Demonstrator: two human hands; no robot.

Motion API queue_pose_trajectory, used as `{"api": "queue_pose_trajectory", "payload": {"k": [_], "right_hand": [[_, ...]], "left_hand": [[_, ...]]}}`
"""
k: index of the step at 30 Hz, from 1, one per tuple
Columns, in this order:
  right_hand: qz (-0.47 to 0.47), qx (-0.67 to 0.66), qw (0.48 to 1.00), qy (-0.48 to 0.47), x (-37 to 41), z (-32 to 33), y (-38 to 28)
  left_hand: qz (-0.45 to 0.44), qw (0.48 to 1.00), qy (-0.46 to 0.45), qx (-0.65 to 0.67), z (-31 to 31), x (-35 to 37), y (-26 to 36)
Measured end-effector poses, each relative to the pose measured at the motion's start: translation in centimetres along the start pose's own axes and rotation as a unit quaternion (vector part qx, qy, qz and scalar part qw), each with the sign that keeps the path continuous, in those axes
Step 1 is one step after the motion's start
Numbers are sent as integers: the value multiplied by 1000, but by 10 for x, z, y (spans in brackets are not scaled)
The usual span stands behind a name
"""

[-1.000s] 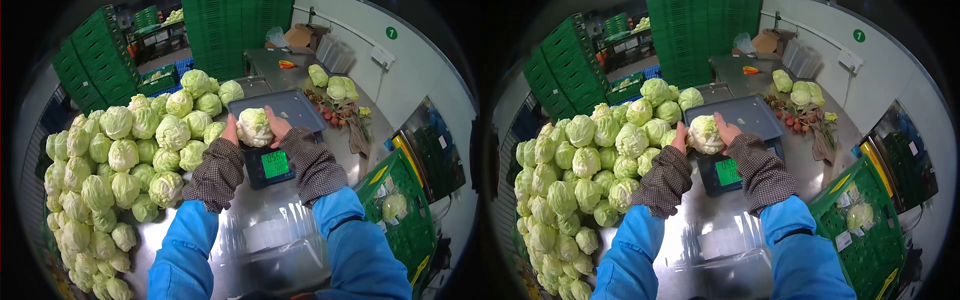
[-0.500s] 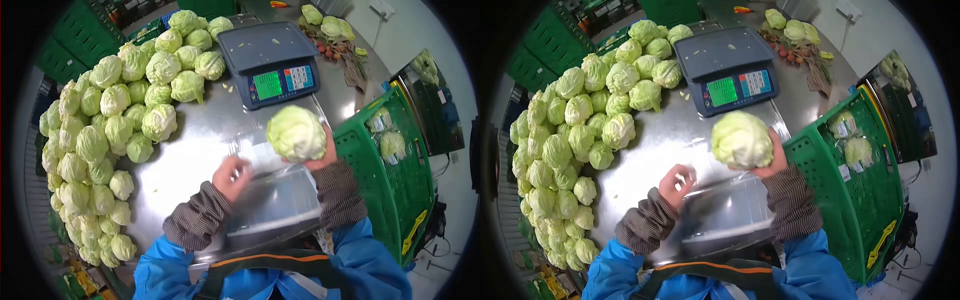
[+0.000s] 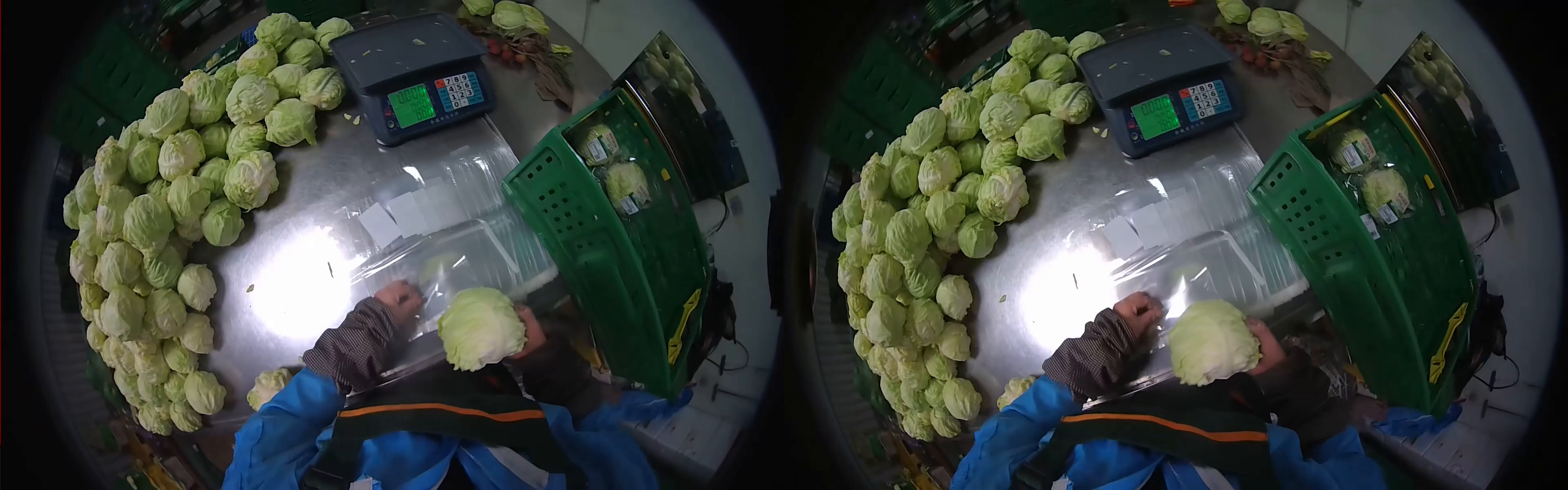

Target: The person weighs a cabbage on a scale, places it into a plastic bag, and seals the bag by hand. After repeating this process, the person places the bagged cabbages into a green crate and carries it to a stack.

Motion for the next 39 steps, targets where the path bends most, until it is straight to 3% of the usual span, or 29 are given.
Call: {"api": "queue_pose_trajectory", "payload": {"k": [1,4,9,12,14,16,17,20,23,26,27,30,33,36,39], "right_hand": [[2,-11,1000,2,-1,-5,9],[10,57,998,17,-15,-10,23],[67,221,972,38,-46,-30,8],[17,429,867,252,-48,-38,3],[45,547,801,238,-56,-53,5],[55,703,682,191,-69,-64,11],[150,768,595,185,-71,-75,9],[64,743,609,270,-68,-95,-18],[222,752,526,329,-102,-38,-20],[135,733,635,203,-138,-23,-7],[125,770,581,231,-138,-33,-8],[153,775,547,278,-146,-46,-20],[152,745,612,219,-170,-43,-32],[130,764,613,157,-197,-36,-37],[178,845,484,142,-171,-58,-38]], "left_hand": [[79,994,16,72,-1,0,-10],[66,995,31,74,3,-5,-9],[36,972,72,220,21,19,34],[10,961,88,261,14,40,67],[-12,970,94,224,11,47,75],[-22,974,135,181,16,47,66],[-38,963,181,196,30,45,58],[-12,951,233,204,73,47,26],[-5,945,245,217,85,45,7],[8,946,240,216,89,40,5],[9,949,238,207,89,40,6],[12,947,234,222,92,37,5],[4,950,232,207,93,36,1],[-2,937,265,227,91,36,4],[10,911,268,312,92,41,11]]}}
Point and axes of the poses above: each hand's wrist, its own x-axis away from the middle knuckle, its own z-axis out of the back of the hand, y = z × x, the point moved 5 cm from there along -x, towards the middle knuckle, and after that the axes turned 8 degrees about x, right-handed, at the moved point
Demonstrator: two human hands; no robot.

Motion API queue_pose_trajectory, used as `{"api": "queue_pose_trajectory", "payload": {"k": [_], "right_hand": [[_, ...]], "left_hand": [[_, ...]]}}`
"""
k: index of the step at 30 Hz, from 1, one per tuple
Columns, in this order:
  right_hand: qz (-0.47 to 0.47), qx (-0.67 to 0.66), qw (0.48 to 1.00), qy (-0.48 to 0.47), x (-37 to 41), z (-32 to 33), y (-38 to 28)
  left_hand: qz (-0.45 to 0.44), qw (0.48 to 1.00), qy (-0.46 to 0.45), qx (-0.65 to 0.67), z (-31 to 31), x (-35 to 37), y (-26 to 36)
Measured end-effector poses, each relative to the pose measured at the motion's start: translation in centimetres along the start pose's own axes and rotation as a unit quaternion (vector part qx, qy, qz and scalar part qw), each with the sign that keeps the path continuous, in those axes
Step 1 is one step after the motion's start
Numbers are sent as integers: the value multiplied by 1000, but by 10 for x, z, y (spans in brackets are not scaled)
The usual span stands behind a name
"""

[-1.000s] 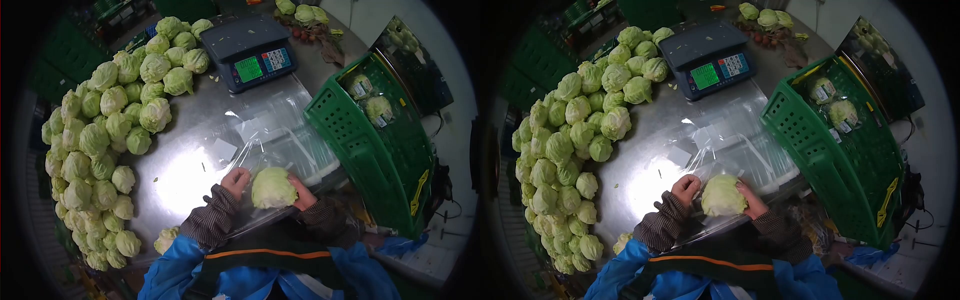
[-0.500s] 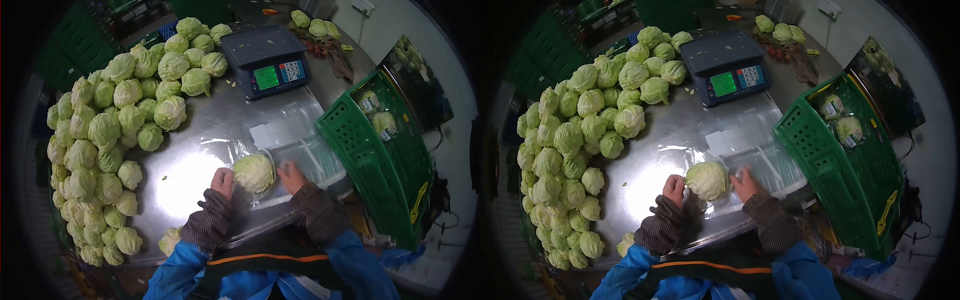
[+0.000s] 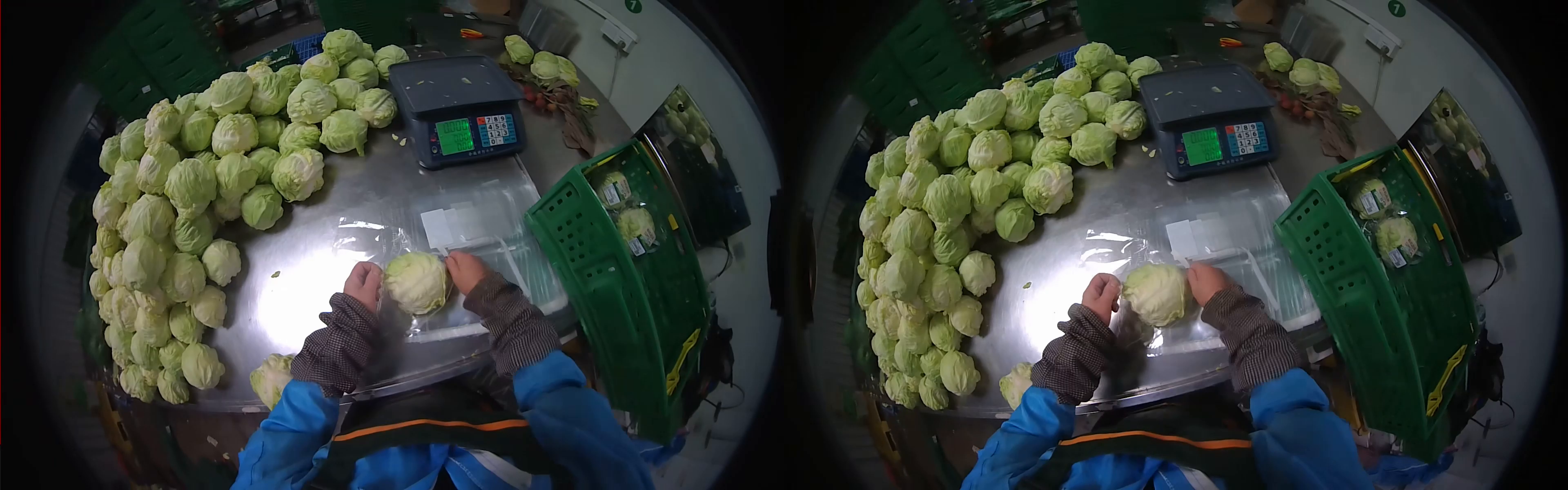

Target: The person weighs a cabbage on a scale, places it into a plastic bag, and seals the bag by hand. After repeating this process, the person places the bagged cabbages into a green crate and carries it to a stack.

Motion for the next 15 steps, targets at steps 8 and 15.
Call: {"api": "queue_pose_trajectory", "payload": {"k": [8,15], "right_hand": [[67,-234,967,81,125,94,-63],[20,-279,959,39,205,58,-24]], "left_hand": [[-111,993,-28,15,-19,58,95],[-23,971,-188,-147,-102,122,87]]}}
Point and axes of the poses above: each hand's wrist, its own x-axis away from the middle knuckle, its own z-axis out of the back of the hand, y = z × x, the point moved 5 cm from there along -x, towards the middle knuckle, and after that the axes turned 8 degrees about x, right-handed, at the moved point
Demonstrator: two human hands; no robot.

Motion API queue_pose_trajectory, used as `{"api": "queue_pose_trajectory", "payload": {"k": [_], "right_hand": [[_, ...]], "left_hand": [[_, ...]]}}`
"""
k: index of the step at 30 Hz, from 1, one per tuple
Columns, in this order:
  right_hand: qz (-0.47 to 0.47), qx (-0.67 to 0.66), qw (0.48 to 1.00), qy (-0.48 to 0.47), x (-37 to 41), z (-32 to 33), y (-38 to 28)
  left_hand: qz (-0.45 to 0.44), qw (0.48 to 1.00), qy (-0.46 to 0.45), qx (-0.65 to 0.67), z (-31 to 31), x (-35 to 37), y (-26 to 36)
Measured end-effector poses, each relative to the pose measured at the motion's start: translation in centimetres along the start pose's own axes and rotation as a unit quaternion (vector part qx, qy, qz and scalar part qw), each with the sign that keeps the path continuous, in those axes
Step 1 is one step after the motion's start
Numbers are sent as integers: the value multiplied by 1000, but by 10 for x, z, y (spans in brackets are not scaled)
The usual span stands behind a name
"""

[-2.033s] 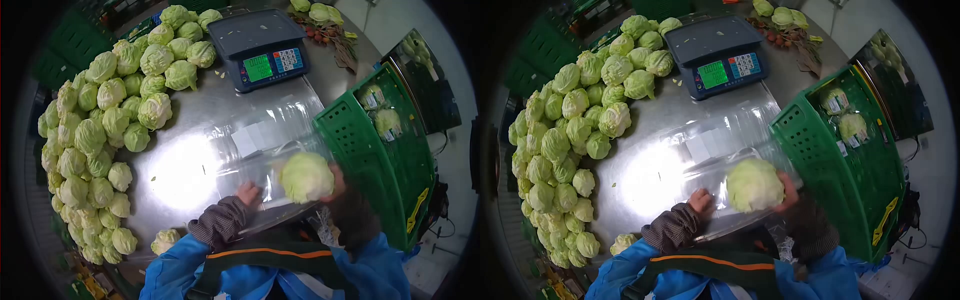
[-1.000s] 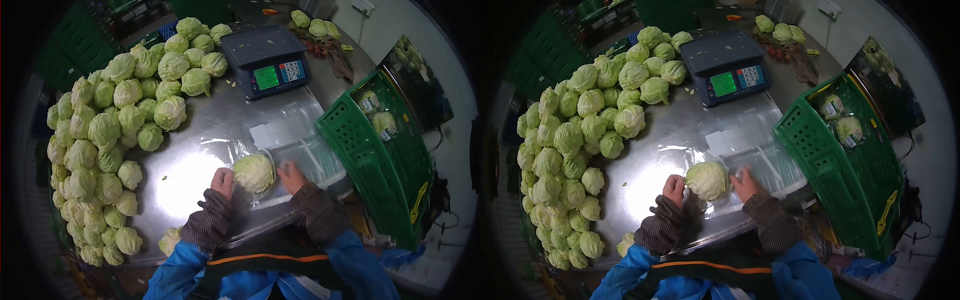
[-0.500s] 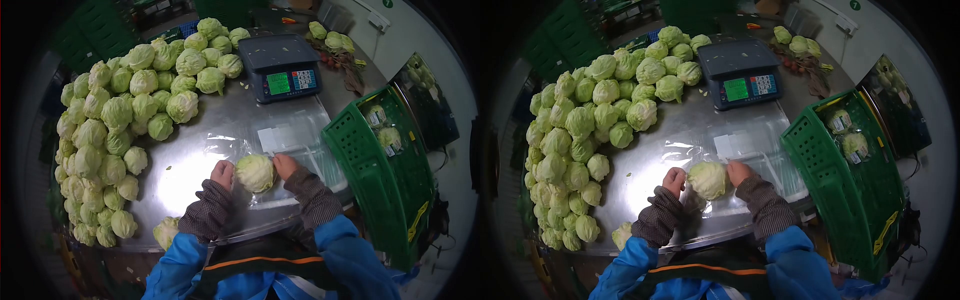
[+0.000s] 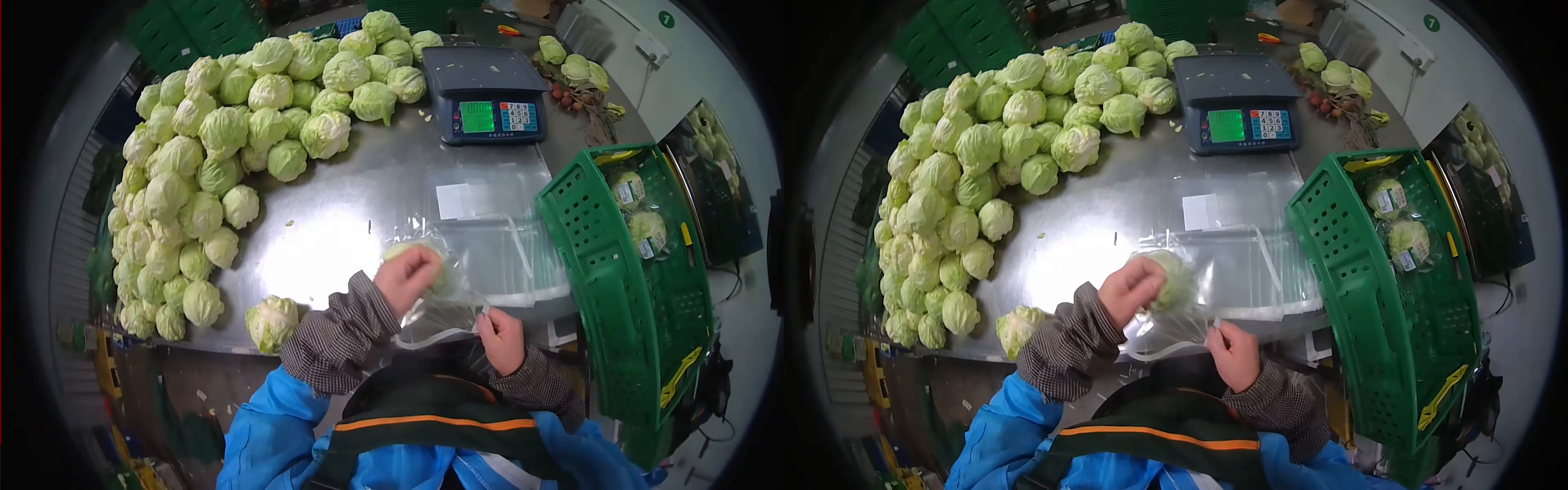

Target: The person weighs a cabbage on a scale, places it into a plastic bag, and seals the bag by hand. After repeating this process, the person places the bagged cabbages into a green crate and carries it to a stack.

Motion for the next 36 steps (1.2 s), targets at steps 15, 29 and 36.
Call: {"api": "queue_pose_trajectory", "payload": {"k": [15,29,36], "right_hand": [[198,219,955,-31,38,-11,6],[109,211,970,-55,63,-16,49],[225,261,936,-74,59,-41,26]], "left_hand": [[294,934,171,108,-11,60,-109],[345,905,169,184,-45,89,-142],[190,971,93,-113,-73,37,-176]]}}
Point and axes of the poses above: each hand's wrist, its own x-axis away from the middle knuckle, its own z-axis out of the back of the hand, y = z × x, the point moved 5 cm from there along -x, towards the middle knuckle, and after that the axes turned 8 degrees about x, right-handed, at the moved point
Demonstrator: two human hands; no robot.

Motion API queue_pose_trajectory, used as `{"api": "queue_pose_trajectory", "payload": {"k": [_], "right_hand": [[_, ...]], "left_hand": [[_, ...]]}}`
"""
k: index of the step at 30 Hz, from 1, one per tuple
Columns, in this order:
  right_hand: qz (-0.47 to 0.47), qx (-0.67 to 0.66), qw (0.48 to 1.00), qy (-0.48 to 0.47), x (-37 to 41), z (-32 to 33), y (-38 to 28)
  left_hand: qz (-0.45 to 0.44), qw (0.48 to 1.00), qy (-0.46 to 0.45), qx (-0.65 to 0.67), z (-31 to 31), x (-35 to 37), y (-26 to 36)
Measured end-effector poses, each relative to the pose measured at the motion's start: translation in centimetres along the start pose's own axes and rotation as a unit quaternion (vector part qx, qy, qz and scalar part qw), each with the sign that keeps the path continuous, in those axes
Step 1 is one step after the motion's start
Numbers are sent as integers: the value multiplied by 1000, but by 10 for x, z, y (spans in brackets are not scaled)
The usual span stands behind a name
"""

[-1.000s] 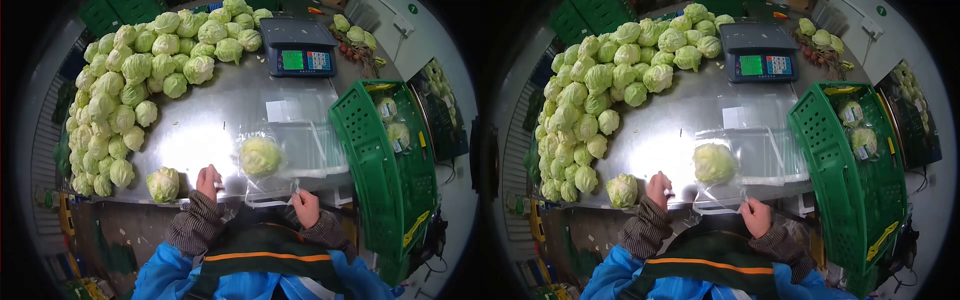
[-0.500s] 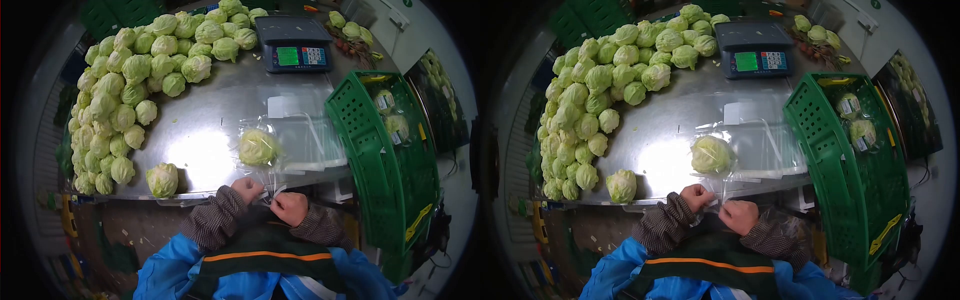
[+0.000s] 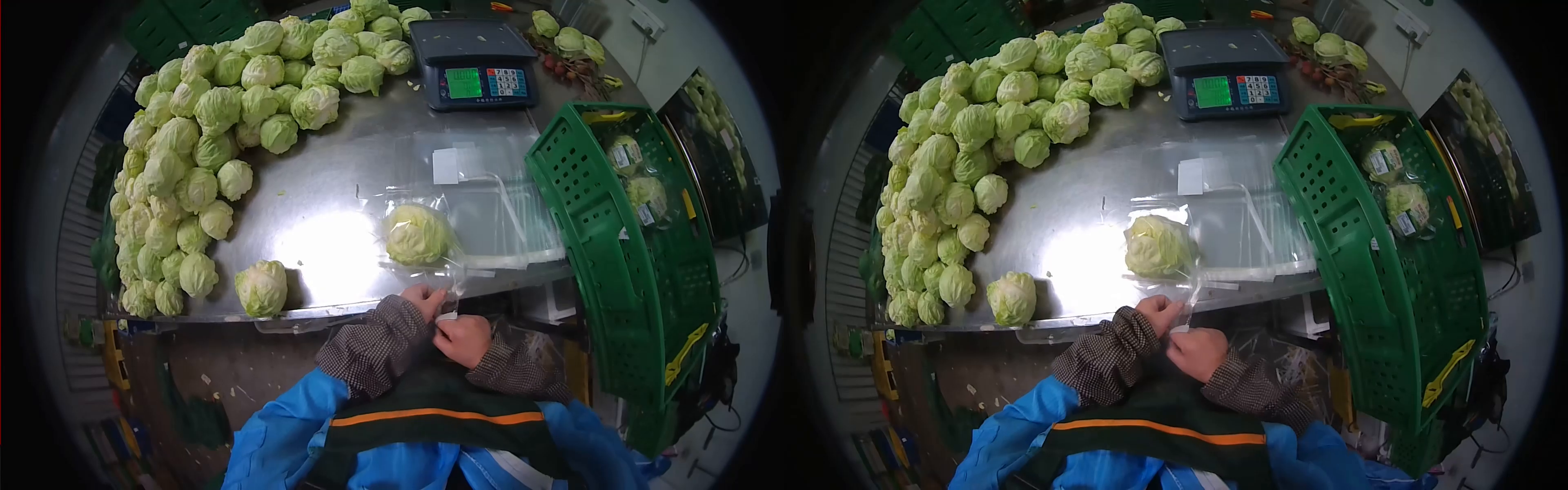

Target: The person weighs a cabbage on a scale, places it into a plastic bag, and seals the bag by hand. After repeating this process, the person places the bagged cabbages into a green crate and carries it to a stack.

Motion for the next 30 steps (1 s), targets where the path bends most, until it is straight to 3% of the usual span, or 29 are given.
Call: {"api": "queue_pose_trajectory", "payload": {"k": [1,5,7,9,12,13,17,20,23,25,27,30], "right_hand": [[1,0,1000,-7,-1,-3,1],[-38,-70,997,-15,6,5,12],[-142,-150,978,-19,17,4,31],[-228,-242,942,-35,36,-7,52],[-357,-405,839,-69,62,-28,72],[-356,-400,841,-77,65,-30,77],[-250,-50,967,5,38,44,37],[-41,-71,996,39,19,72,-10],[46,-93,992,-66,-2,50,-40],[90,-96,990,-52,-7,33,-51],[133,-85,987,-33,-8,18,-60],[155,-1,985,-80,-5,12,-71]], "left_hand": [[-21,999,23,15,-1,-1,-2],[29,987,-43,150,19,26,7],[65,973,-65,212,42,56,16],[72,967,-39,241,63,85,15],[80,958,10,276,69,115,16],[80,955,27,286,70,121,16],[60,958,36,277,66,136,12],[81,956,7,281,62,145,2],[168,929,-51,325,58,142,-1],[248,902,-68,347,64,137,-2],[211,936,-34,278,73,125,0],[127,976,-5,177,72,104,1]]}}
Point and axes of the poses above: each hand's wrist, its own x-axis away from the middle knuckle, its own z-axis out of the back of the hand, y = z × x, the point moved 5 cm from there along -x, towards the middle knuckle, and after that the axes turned 8 degrees about x, right-handed, at the moved point
